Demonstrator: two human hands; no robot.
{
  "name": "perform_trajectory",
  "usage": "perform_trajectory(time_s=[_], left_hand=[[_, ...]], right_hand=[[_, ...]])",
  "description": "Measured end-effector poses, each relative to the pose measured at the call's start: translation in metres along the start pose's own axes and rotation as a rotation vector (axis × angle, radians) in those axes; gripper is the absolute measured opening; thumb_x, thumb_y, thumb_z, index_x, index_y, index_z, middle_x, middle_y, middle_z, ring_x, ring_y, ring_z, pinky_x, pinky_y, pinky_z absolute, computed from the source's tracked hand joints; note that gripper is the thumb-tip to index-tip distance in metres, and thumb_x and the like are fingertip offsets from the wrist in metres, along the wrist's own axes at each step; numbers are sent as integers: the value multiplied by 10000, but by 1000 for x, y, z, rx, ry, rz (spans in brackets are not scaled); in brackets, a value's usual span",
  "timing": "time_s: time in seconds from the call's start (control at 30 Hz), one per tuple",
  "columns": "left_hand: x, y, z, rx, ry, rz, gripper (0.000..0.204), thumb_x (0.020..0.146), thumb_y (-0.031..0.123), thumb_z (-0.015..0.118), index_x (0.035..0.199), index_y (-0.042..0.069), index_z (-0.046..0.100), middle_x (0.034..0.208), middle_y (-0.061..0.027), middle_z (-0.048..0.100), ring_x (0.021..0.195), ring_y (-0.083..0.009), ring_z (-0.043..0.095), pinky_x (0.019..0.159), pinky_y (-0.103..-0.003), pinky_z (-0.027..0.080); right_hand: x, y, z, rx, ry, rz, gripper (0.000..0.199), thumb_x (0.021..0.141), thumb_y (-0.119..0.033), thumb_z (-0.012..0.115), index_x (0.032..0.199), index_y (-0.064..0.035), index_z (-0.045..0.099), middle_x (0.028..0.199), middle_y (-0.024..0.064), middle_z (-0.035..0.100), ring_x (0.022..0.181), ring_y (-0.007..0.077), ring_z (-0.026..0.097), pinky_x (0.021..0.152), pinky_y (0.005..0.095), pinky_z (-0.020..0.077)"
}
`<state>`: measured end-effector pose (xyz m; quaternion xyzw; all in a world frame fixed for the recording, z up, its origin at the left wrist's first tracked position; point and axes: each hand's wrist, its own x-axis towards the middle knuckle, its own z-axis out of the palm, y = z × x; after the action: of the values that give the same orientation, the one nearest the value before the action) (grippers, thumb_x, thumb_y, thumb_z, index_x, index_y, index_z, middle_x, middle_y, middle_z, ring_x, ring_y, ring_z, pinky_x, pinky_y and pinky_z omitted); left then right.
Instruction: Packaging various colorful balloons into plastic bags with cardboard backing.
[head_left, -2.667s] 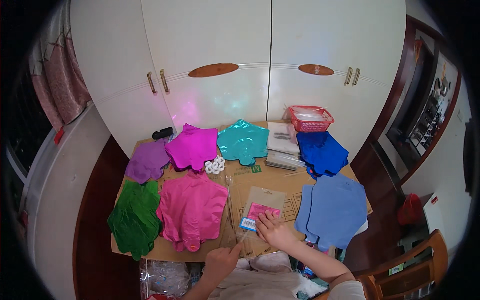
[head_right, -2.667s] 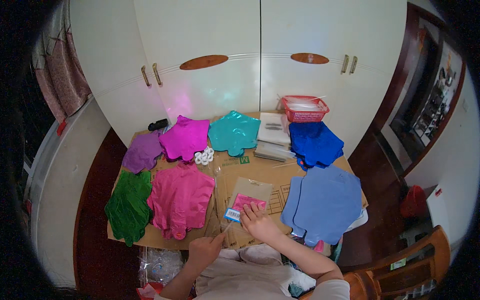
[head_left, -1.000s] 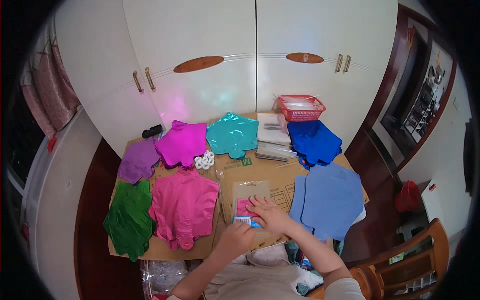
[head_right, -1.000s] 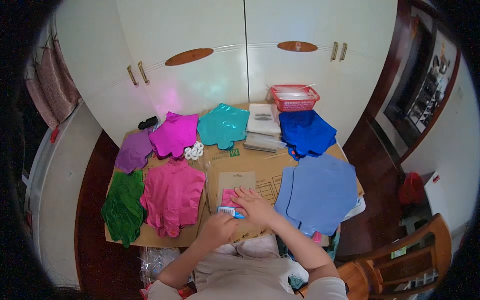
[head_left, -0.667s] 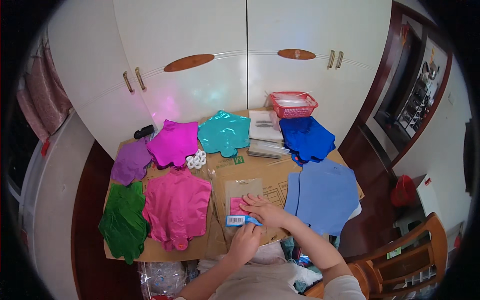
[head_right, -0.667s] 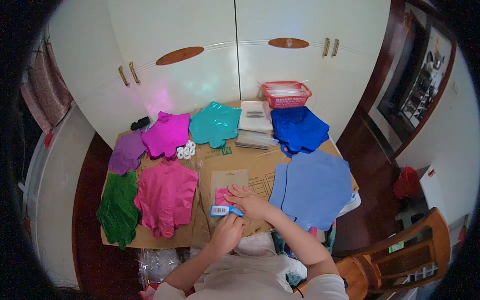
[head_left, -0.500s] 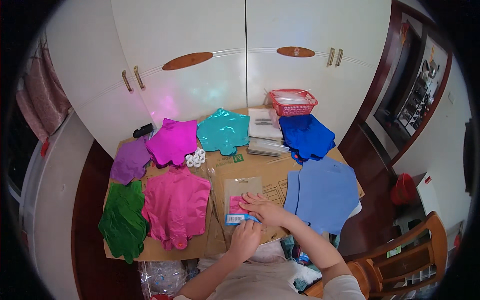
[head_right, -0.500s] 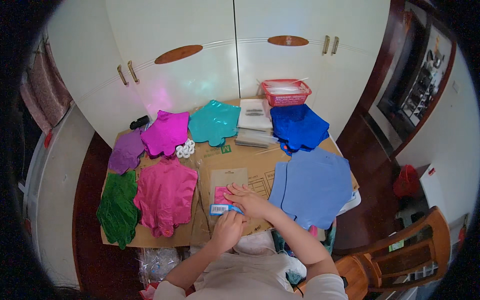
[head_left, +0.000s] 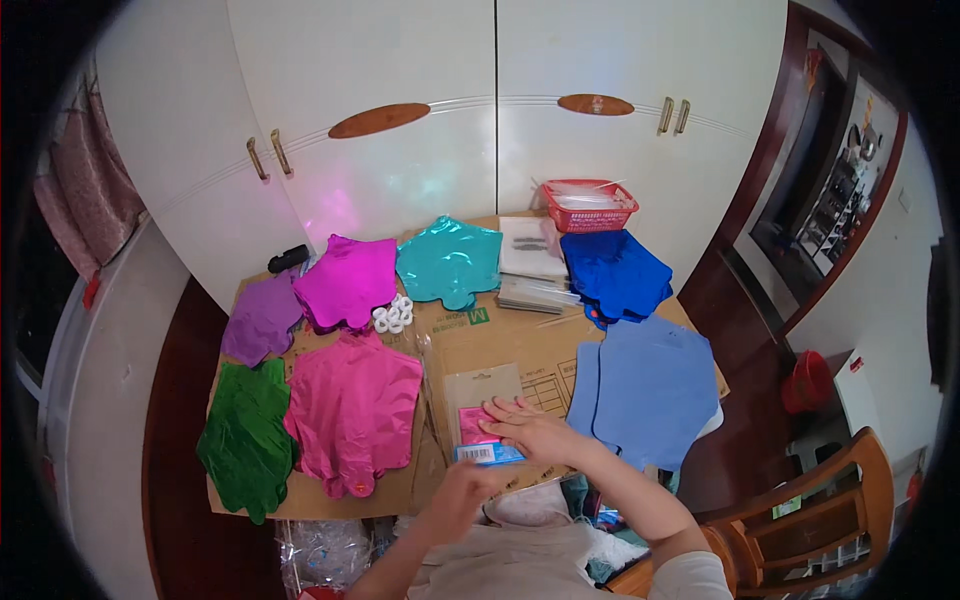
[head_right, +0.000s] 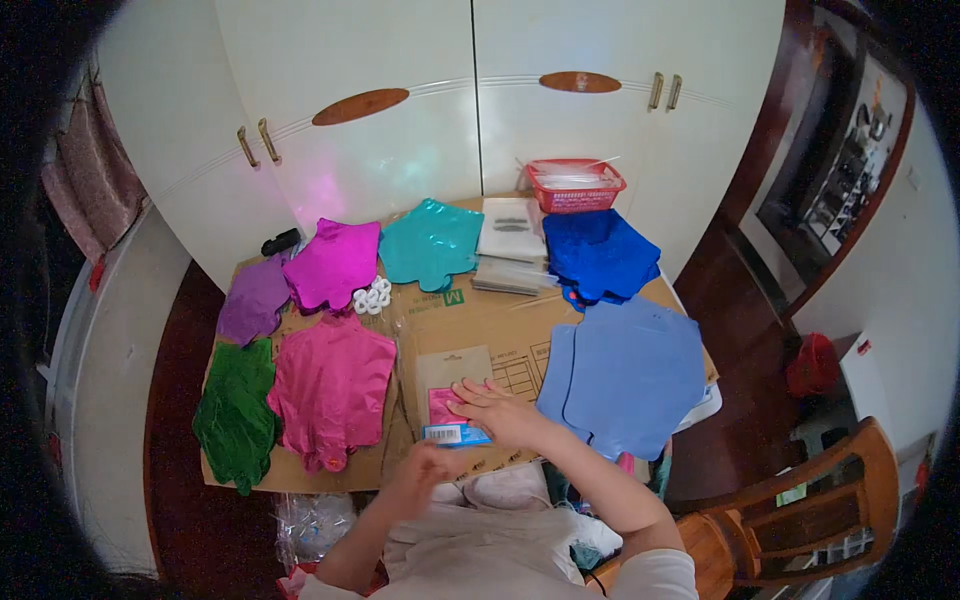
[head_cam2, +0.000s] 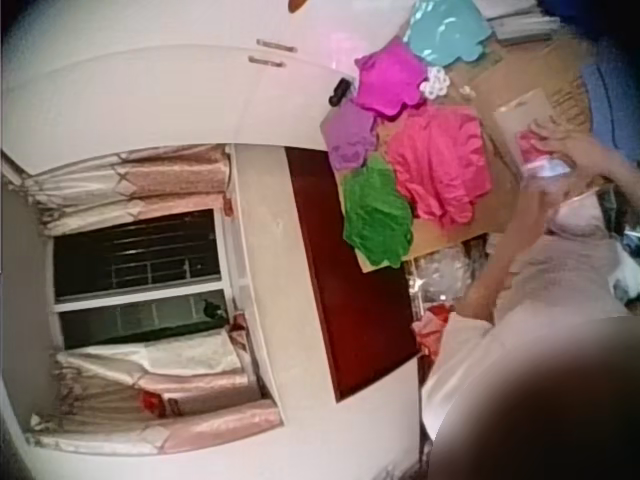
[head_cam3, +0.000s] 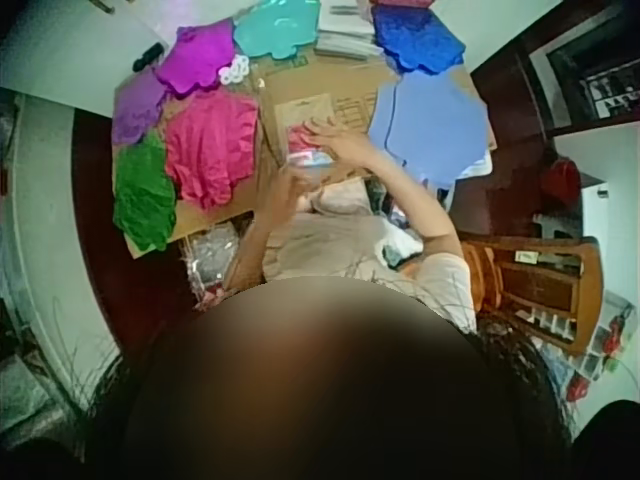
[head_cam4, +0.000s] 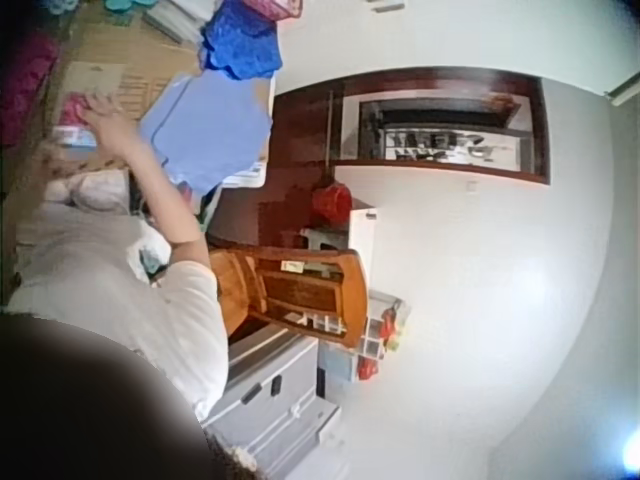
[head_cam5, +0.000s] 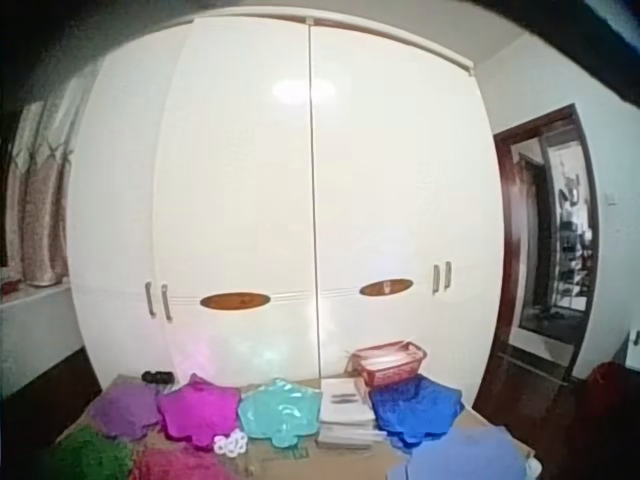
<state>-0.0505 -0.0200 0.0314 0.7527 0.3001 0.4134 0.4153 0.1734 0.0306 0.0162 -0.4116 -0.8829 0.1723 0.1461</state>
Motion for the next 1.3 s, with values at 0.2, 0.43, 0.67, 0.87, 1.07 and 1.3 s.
perform_trajectory(time_s=[0.2, 0.43, 0.67, 0.87, 1.07, 1.3], left_hand=[[-34, -12, -67, -45, 67, -107, 96, 904, 144, 539, 920, 51, 518, 757, -83, 543, 639, -129, 542, 526, -270, 441], [1, 18, -58, 990, -411, 455, 322, 736, 140, 613, 1058, 147, 613, 855, -10, 554, 724, -146, 544, 493, -273, 451], [-4, -13, -41, 822, -190, 401, 193, 721, 153, 679, 903, 113, 627, 857, -52, 614, 699, -192, 590, 534, -288, 482], [6, -23, -37, 539, -61, 167, 107, 759, 129, 658, 812, 49, 610, 759, -109, 626, 700, -274, 612, 575, -364, 487], [15, -12, -30, 429, -49, -255, 135, 766, 164, 621, 729, 37, 598, 698, -125, 623, 659, -298, 613, 588, -396, 486], [21, -20, -23, 571, -64, -348, 244, 748, 274, 662, 719, 42, 592, 691, -123, 616, 628, -300, 613, 591, -406, 492]], right_hand=[[-7, -4, -1, -9, -28, -47, 610, 786, -66, 584, 1366, -135, 406, 1484, 112, 264, 1371, 290, 247, 1110, 483, 219], [-5, -6, -4, -29, -59, -56, 639, 768, -55, 592, 1373, -137, 399, 1489, 115, 250, 1376, 296, 230, 1115, 480, 213], [-7, -25, -21, -119, 188, -138, 366, 792, -94, 600, 1151, -75, 530, 1308, 131, 459, 1224, 334, 421, 985, 441, 387], [-13, -17, -10, 140, 168, -34, 163, 775, -130, 633, 899, -46, 570, 888, 104, 550, 898, 300, 541, 761, 385, 463], [-23, -31, -24, 188, 177, 19, 173, 775, -180, 661, 773, -29, 577, 819, 109, 547, 855, 302, 554, 722, 394, 466], [-25, -27, 3, 55, 264, 137, 409, 726, -264, 722, 1006, -36, 531, 981, 139, 535, 955, 328, 516, 807, 404, 435]])
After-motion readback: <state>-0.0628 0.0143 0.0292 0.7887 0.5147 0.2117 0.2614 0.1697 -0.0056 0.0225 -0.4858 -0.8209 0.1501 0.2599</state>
